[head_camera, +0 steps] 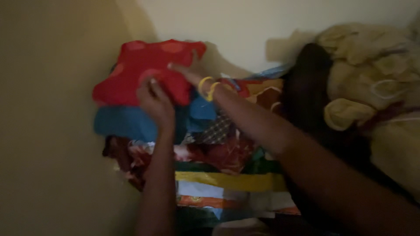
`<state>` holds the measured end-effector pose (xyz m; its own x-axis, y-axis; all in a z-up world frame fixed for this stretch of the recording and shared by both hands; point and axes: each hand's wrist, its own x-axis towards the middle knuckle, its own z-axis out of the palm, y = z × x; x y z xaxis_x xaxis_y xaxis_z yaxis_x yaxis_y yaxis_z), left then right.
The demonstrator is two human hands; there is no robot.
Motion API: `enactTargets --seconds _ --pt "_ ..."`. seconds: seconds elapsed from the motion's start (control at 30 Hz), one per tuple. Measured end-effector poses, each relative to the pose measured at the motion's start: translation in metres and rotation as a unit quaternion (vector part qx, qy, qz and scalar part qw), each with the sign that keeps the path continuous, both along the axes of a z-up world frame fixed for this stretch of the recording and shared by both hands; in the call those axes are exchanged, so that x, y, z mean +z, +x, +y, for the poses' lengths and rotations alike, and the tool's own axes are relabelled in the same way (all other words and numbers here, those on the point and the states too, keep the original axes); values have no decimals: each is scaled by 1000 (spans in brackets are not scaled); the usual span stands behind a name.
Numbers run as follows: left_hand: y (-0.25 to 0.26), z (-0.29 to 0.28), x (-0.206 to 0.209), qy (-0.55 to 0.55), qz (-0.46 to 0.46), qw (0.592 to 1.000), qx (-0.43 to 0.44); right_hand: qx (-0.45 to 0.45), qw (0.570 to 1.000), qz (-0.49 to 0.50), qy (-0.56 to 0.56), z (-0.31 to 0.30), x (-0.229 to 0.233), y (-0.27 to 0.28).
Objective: The person folds several pieces of bedding and towels by hand and stacks them on a shelf. They pick up items from a chair and a basket, fold them, and place them in a growing stack.
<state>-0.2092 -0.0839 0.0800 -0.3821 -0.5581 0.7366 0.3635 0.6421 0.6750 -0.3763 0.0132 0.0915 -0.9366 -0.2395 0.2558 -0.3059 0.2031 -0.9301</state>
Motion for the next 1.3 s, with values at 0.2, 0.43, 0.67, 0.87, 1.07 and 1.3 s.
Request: enactTargets --seconds 0.2,0.43,0.67,0.87,1.07,1.3 --pt "-8 -18 -8 10 101 963 249 -43 995 -33 -80 -7 -5 3" --pt "-26 -60 21 466 93 877 -69 -54 978 -48 -196 -24 -20 -3" --pt "-16 -72 50 374 97 896 -219 -57 950 160 -262 -3 12 41" --pt "-39 6 94 319 98 898 -286 -26 923 210 -320 94 80 29" --pt "-145 102 56 268 102 905 -313 24 946 227 -229 235 81 -47" --pt "-219 155 -169 138 -289 864 -389 -67 911 293 283 328 -76 -123"
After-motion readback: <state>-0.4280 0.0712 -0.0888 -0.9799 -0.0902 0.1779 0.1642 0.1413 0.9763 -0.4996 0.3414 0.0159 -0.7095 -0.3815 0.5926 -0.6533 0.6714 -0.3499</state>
